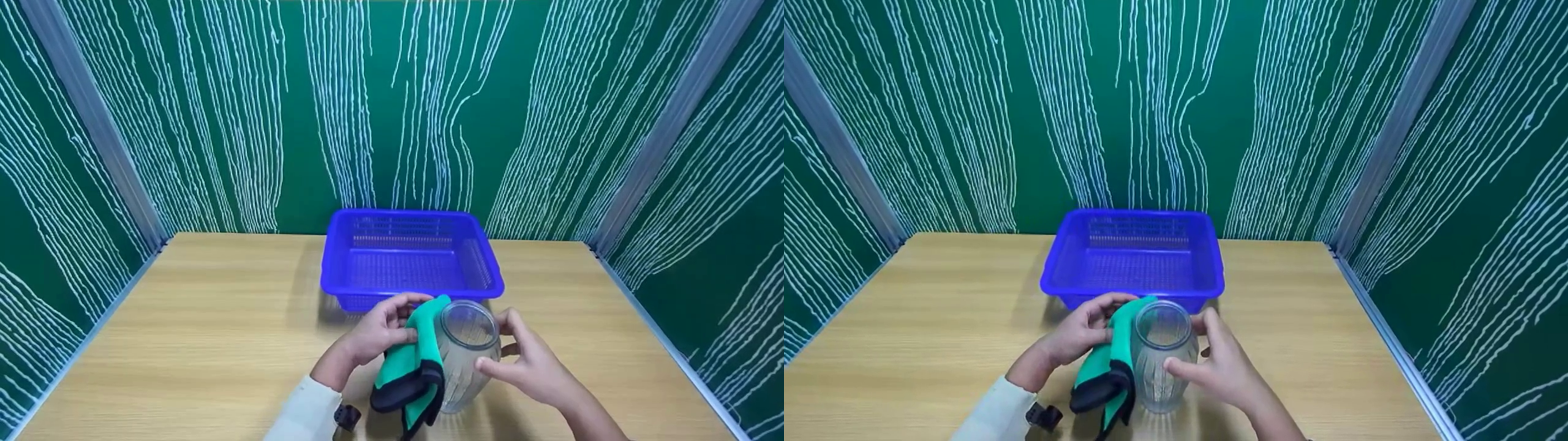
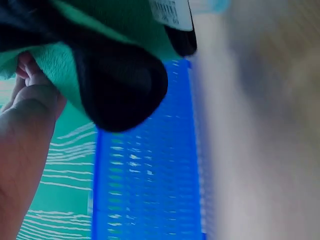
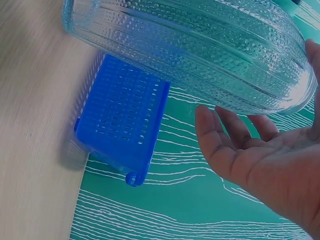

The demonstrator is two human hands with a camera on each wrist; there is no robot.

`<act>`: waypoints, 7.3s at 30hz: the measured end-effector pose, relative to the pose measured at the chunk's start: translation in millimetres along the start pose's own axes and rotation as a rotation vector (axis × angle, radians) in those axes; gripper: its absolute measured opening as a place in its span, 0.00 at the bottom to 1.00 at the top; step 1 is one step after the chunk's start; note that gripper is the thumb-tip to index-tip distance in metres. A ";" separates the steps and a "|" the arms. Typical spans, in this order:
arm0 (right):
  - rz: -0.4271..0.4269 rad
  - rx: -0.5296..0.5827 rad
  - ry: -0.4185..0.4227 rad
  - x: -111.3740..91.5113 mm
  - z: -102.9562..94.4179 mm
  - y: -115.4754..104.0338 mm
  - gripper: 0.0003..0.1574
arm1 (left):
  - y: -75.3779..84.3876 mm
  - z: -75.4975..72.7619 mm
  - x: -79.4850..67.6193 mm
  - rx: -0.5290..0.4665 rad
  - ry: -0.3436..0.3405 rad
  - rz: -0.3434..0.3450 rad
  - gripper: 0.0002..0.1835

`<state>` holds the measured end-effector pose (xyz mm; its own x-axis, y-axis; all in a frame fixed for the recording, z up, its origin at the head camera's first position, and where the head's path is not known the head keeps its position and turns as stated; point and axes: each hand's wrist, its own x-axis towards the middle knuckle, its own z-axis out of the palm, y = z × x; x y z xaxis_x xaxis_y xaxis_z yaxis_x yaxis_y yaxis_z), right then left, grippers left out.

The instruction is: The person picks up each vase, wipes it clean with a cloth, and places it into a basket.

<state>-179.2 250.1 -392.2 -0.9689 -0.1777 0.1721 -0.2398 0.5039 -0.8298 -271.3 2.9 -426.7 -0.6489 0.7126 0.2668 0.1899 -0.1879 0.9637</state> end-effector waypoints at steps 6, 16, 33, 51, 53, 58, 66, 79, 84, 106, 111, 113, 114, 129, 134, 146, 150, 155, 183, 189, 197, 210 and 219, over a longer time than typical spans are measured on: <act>-0.014 0.001 0.010 -0.2 1.2 0.3 0.32 | 0.9 2.8 1.4 -0.006 0.012 0.009 0.24; -0.029 -0.003 0.021 0.3 1.7 0.6 0.32 | 21.4 13.0 -5.8 0.126 -0.099 0.018 0.40; -0.037 0.008 0.006 0.7 0.9 0.5 0.30 | 32.3 20.0 -5.7 0.410 -0.059 -0.068 0.44; -0.041 -0.009 0.003 -0.1 1.1 4.1 0.31 | -19.3 7.7 -2.5 0.422 -0.037 -0.159 0.45; -0.059 -0.003 0.003 0.0 1.4 4.9 0.31 | -21.7 8.0 -3.2 0.423 -0.040 -0.174 0.44; -0.063 0.006 0.002 0.4 2.0 6.6 0.31 | -28.8 7.7 -4.5 0.487 -0.059 -0.203 0.40; -0.076 -0.001 0.000 0.9 2.3 8.8 0.31 | -38.3 8.0 -5.7 0.636 -0.090 -0.227 0.37; -0.086 0.010 -0.013 0.4 1.8 6.9 0.31 | -42.8 6.3 -7.3 0.673 -0.084 -0.221 0.37; -0.091 0.017 -0.030 0.7 -0.2 6.4 0.30 | -38.9 4.9 -9.4 0.535 -0.051 -0.285 0.41; -0.024 0.002 0.022 0.8 1.1 3.1 0.29 | -4.0 12.8 -13.2 0.374 0.015 -0.065 0.48; -0.026 0.007 0.021 1.1 1.2 3.4 0.30 | -2.8 14.1 -11.4 0.337 0.034 -0.010 0.50; -0.031 0.006 0.024 1.1 1.2 3.5 0.29 | -4.7 13.2 -9.6 0.344 0.044 0.008 0.50; -0.037 0.003 0.025 1.1 1.2 3.5 0.29 | -6.3 12.4 -8.5 0.356 0.050 0.011 0.51; -0.018 -0.005 0.023 1.4 0.5 3.3 0.29 | -5.1 7.9 -2.0 0.362 0.061 0.027 0.50; -0.009 0.002 0.016 1.4 0.5 3.3 0.29 | 2.3 6.8 1.2 0.367 0.057 0.060 0.50; -0.024 0.006 0.004 1.8 0.7 5.1 0.28 | 21.8 8.2 12.2 0.419 0.045 0.034 0.48; -0.035 -0.001 0.014 2.3 1.1 5.4 0.28 | 25.4 9.6 14.8 0.457 0.041 0.001 0.45; -0.046 -0.015 0.028 1.9 2.0 5.0 0.29 | 21.7 11.7 16.5 0.466 -0.007 -0.015 0.43; -0.033 -0.005 0.147 0.0 9.7 2.1 0.34 | -0.8 9.1 12.8 0.455 -0.042 0.022 0.45; -0.017 0.011 0.148 0.4 8.8 1.1 0.34 | -4.9 6.7 10.7 0.454 -0.055 0.002 0.45; -0.009 0.009 0.127 0.6 7.3 -1.5 0.33 | -16.1 3.8 6.4 0.462 -0.063 -0.060 0.46; 0.018 -0.018 0.118 2.4 7.9 2.5 0.32 | -28.6 3.1 1.2 0.507 -0.071 -0.136 0.45; 0.039 -0.011 0.111 -1.5 6.5 -15.1 0.32 | -37.4 5.1 0.5 0.586 -0.082 -0.141 0.41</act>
<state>-173.7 237.3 -383.4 -0.9782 -0.0632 0.1980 -0.2017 0.5184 -0.8310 -275.0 13.7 -462.7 -0.6429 0.7576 0.1127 0.4955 0.2991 0.8155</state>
